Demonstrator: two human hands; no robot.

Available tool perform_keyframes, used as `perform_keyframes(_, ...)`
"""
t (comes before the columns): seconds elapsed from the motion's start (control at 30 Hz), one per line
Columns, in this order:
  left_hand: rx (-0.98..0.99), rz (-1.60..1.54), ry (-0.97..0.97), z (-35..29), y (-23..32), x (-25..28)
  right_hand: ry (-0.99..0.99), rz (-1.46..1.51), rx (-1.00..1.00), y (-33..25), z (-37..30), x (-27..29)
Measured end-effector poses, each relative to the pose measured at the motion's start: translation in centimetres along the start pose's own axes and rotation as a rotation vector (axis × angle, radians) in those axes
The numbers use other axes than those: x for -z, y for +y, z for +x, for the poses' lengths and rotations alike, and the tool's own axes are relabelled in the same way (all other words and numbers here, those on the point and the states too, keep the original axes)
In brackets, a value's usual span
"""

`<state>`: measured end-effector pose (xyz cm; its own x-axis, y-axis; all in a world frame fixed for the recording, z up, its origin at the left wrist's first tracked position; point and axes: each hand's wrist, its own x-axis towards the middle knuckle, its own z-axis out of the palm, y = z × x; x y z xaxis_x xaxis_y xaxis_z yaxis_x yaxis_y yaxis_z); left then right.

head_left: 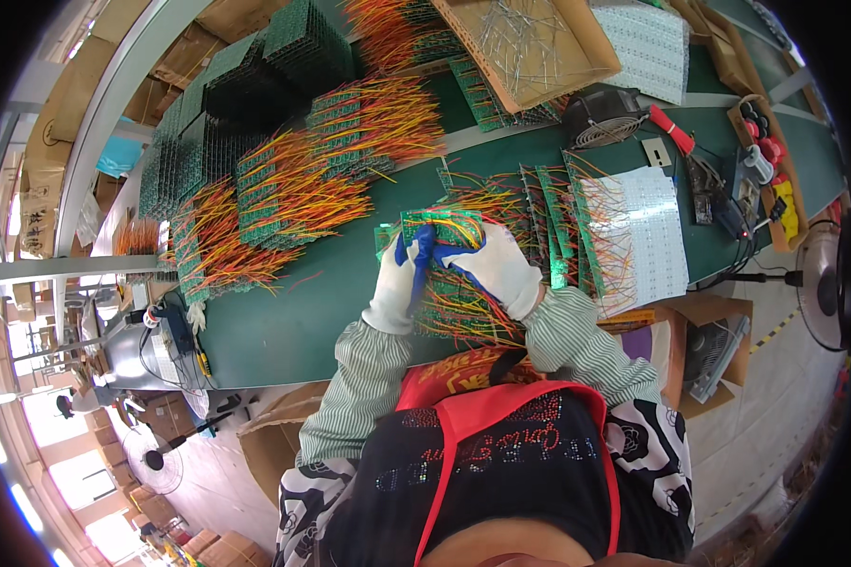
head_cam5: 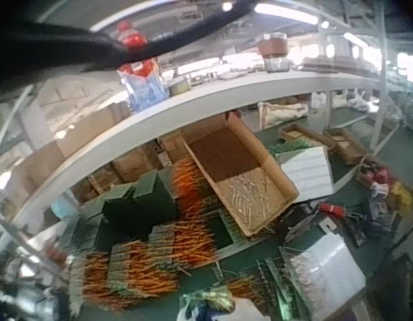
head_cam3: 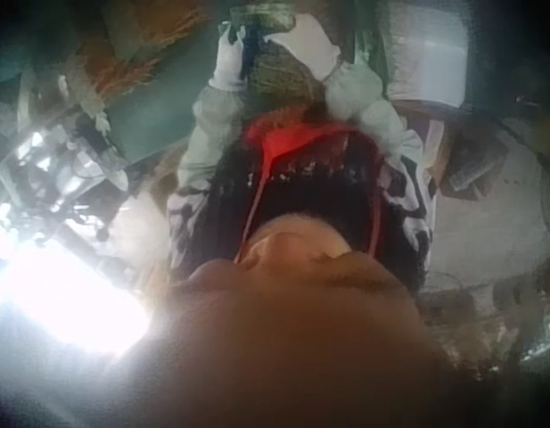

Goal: Connecting multiple colored wires to electronic circuit boards and organizing them.

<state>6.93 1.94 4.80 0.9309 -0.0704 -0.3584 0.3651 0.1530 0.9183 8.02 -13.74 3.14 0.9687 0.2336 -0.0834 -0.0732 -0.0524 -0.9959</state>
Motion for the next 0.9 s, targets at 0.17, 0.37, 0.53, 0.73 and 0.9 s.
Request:
perform_keyframes(0.17, -0.341, 0.559, 0.373, 0.6, -1.5, -0.9, 0.146, -0.336, 0.120, -1.5, -0.2, -1.1)
perform_keyframes(0.37, -0.239, 0.700, 0.421, 2.0, -2.7, -0.5, 0.169, -0.382, 0.064, -2.2, 0.4, -1.2)
perform_keyframes(0.53, -0.239, 0.687, 0.463, 2.9, -1.7, -1.1, 0.176, -0.411, 0.099, -1.6, 2.4, -0.8)
perform_keyframes(0.73, -0.063, -0.044, -0.206, -0.3, 2.7, -0.3, -0.234, 0.524, -0.210, -2.3, 1.7, 3.4)
perform_keyframes(0.9, 0.011, 0.242, -0.025, 0.6, -1.4, 0.4, -0.038, 0.318, -0.111, -0.9, 2.0, 2.3)
